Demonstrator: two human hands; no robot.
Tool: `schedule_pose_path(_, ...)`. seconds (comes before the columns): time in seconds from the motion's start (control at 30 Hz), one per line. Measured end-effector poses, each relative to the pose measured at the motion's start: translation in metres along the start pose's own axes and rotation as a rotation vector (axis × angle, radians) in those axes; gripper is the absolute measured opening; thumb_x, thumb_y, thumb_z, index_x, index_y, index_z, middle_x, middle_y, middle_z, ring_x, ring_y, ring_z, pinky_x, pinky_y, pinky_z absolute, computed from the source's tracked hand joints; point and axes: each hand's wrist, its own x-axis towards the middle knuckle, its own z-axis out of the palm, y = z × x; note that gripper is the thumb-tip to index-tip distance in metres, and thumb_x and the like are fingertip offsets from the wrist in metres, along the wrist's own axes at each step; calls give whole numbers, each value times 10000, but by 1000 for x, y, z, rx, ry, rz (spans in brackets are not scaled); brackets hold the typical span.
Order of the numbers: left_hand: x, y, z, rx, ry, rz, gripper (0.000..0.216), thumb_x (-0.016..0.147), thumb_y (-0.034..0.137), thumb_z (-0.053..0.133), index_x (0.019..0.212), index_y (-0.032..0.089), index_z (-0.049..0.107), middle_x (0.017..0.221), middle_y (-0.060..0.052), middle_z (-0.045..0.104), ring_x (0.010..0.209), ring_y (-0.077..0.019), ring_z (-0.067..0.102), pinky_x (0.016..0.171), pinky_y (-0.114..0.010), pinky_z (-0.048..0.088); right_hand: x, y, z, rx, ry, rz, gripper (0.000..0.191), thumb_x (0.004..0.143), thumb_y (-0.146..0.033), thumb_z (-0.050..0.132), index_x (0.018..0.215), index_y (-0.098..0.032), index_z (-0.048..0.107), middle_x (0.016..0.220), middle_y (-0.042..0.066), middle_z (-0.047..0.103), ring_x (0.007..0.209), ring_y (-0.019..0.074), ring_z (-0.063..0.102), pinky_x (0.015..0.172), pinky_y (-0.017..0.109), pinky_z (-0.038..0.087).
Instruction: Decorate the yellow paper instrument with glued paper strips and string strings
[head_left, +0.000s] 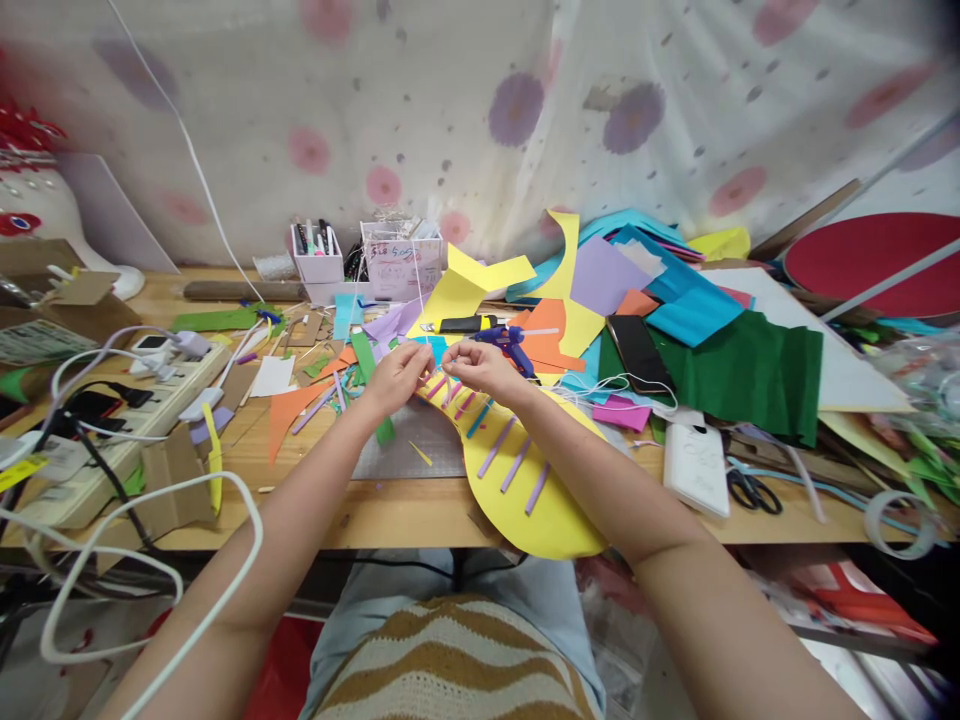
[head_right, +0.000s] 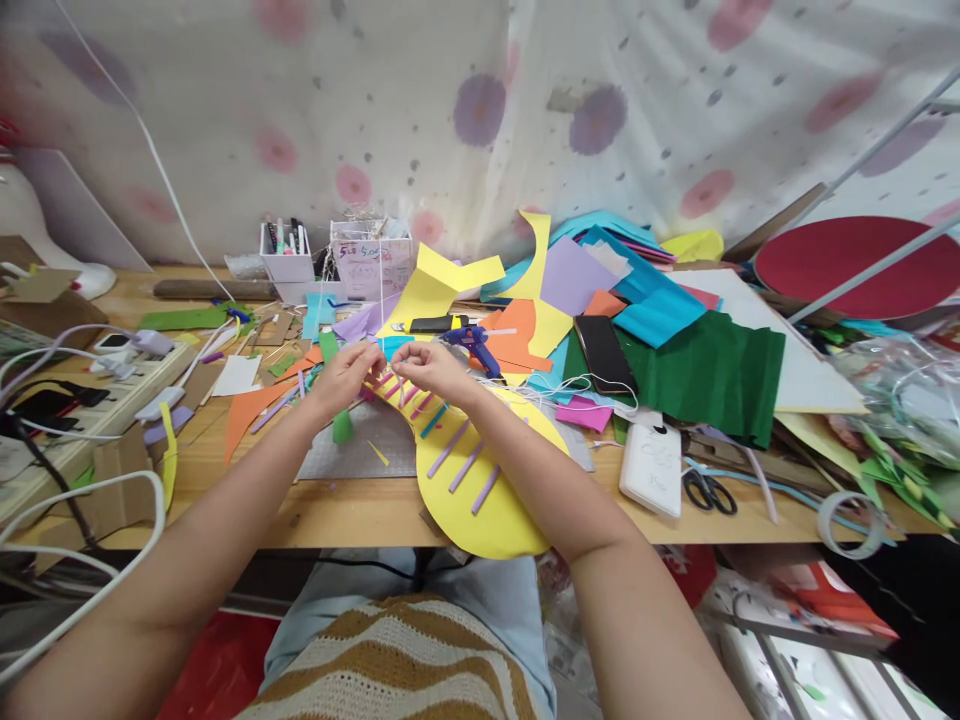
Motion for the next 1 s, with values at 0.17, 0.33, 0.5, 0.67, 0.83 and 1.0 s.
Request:
schedule_pose_path(0.17,0,2,0,-54,-55,-3,216,742,357,536,646,172,482,640,3,482,621,-122,472,543,-231,387,3,2,-1,21,46,21,282,675,-396,649,737,-159,510,445,-114,289,406,30,234,420,190,163)
schedule_pose_path(0.33,-3,13,0,321,45,8,119,673,261,521,594,174,496,649,-13,521,636,-138,472,577,-259,351,1,5,2,20,-10,15,267,654,-373,658,721,-155,520,447,-115,295,412,25,227,423,187,158)
schedule_pose_path(0.5,-3,15,-4,375,-36,39,146,700,283,497,599,179,518,681,-23,539,661,-150,484,596,-267,342,4,10,2,131,15,41,249,642,-367,641,697,-157,517,457,-104,332,405,26,239,418,195,151)
schedule_pose_path(0.67,-1,13,-6,258,-27,-35,203,693,315,505,549,173,490,615,-10,508,608,-136,455,581,-261,329,6,6,2,94,39,38,239,646,-357,633,717,-155,529,449,-104,337,397,27,235,416,198,145)
schedule_pose_path(0.83,-1,15,-3,251,-11,-116,235,704,290,484,503,168,482,569,-4,502,581,-130,449,556,-255,309,5,2,6,-4,72,11,234,676,-359,628,718,-165,503,444,-114,303,411,31,232,427,190,170)
schedule_pose_path(1.0,2,10,0,409,101,-178,248,725,287,477,502,178,482,584,-22,534,603,-156,485,539,-263,295,7,4,7,-26,50,20,232,678,-354,632,713,-165,502,435,-120,278,412,28,219,425,188,168)
